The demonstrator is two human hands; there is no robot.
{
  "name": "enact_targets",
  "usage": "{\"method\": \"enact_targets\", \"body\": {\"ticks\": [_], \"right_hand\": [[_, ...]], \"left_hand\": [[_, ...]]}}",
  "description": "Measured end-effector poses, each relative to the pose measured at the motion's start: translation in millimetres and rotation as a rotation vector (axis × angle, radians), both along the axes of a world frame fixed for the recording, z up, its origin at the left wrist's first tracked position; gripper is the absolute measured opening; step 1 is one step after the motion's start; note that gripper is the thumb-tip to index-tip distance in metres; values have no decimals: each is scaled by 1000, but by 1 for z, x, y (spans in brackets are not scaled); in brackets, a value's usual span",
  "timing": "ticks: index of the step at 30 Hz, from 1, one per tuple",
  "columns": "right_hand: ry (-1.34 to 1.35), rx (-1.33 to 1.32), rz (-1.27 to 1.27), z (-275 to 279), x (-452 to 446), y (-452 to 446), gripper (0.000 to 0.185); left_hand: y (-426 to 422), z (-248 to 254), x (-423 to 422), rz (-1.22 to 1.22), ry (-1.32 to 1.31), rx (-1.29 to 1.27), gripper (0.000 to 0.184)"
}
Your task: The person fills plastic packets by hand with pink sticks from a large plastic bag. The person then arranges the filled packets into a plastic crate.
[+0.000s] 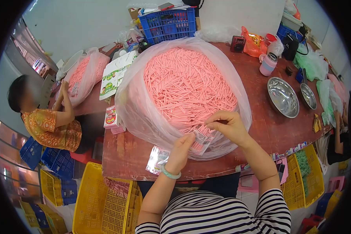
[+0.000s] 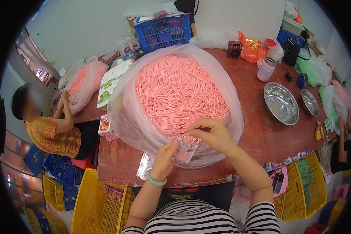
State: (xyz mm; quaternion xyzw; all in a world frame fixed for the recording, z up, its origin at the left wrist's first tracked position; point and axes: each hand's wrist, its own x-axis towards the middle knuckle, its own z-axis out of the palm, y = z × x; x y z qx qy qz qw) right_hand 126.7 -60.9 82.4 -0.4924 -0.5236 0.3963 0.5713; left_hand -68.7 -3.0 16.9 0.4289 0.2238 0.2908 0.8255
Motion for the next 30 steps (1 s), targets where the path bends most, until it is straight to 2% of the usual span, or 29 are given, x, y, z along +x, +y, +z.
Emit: {"method": "enact_targets", "body": {"ticks": [3,5,9,11,15,16,17,18,20,23,25,27,29,30], "right_hand": [[65,-29,-54,-8,-10,1,15],[203,14,-115,-15,-15,2,14],[126,-38,-75,-24,-17,3,12],[-385,184,-122,-31,-19,5,8],[-440,271,-47,-25,-30,7,8],[-459,133,12,-12,-33,5,9],[-475,-3,85,-3,-39,6,9],[-627,123,156,-4,-43,11,12],[-606,141,286,11,-76,16,16],[-573,106,414,23,-128,18,26],[-611,80,391,30,-144,22,34],[-699,115,301,23,-137,32,37],[-761,97,172,6,-112,43,34],[-780,78,118,-1,-99,49,32]], "left_hand": [[-1,3,2,-14,1,-4,34],[-1,4,4,-14,-2,-6,35],[2,-4,2,-17,-49,-71,35],[2,-7,0,-9,-61,-92,35],[4,2,-11,49,-123,-114,30],[4,3,-18,47,-117,-95,28],[4,3,-29,13,-20,91,27],[4,13,-42,-19,41,289,26],[10,24,-77,-70,261,622,24],[4,61,-155,41,461,875,15],[-4,70,-222,232,667,925,14],[-8,78,-299,396,911,829,20],[-5,52,-369,617,980,580,25],[-1,23,-407,630,1097,524,25]]}}
